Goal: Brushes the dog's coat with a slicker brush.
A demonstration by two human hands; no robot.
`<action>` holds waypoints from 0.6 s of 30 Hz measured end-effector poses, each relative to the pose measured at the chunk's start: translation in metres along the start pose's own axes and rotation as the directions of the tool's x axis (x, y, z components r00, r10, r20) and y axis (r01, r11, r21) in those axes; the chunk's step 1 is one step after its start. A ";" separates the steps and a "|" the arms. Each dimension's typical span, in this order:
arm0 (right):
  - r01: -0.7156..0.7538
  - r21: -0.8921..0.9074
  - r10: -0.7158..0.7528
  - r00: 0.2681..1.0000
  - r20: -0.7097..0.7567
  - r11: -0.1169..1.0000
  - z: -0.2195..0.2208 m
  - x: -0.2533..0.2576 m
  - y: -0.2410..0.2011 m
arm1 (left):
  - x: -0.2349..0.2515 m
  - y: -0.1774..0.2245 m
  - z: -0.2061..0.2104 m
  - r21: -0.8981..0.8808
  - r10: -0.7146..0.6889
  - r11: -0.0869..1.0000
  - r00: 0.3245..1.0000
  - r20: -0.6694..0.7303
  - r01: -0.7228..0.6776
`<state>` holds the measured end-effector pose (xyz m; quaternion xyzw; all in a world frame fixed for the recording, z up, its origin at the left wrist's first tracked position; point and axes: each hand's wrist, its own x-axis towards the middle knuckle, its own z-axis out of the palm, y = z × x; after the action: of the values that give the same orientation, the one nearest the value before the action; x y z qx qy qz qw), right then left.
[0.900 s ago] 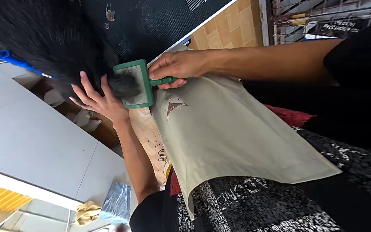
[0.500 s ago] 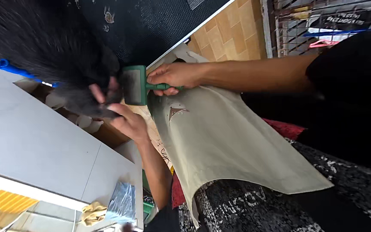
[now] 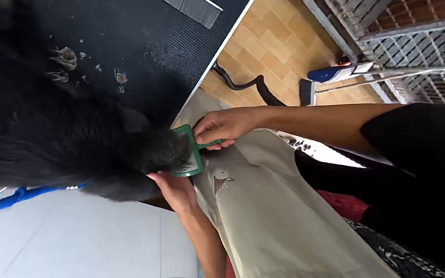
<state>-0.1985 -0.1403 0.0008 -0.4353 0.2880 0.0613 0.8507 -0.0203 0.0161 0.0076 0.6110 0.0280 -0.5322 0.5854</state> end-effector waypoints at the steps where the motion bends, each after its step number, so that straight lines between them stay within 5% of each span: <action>1: 0.037 0.013 -0.037 0.999 0.002 0.999 0.001 -0.001 0.005 | 0.005 0.002 0.003 -0.128 -0.017 0.992 0.999 0.032 0.021; 5: 0.123 0.126 -0.124 0.992 0.001 0.984 0.010 -0.008 0.017 | 0.014 0.000 0.007 -0.361 -0.054 0.928 0.990 0.128 0.098; 9: 0.267 0.166 -0.274 0.961 0.021 0.949 0.008 -0.023 0.011 | 0.011 -0.016 -0.012 -0.400 -0.033 0.915 0.998 0.047 0.049; 12: 0.532 -0.316 -0.601 0.779 -0.180 0.785 0.020 -0.012 0.001 | 0.013 -0.017 -0.008 -0.254 0.131 0.960 0.991 0.028 -0.120; 14: 0.415 -0.648 -0.682 0.695 -0.229 0.639 0.038 0.007 0.000 | 0.015 -0.016 -0.011 -0.327 0.188 0.934 0.976 0.107 -0.144; 18: 0.284 -0.828 -0.703 0.690 -0.174 0.483 0.052 0.036 0.023 | 0.014 -0.018 -0.028 -0.473 0.233 0.871 0.960 0.158 -0.133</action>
<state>-0.1544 -0.0912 -0.0107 -0.8092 0.2985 -0.1976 0.4659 -0.0090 0.0350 -0.0214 0.3960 0.0323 -0.5139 0.7603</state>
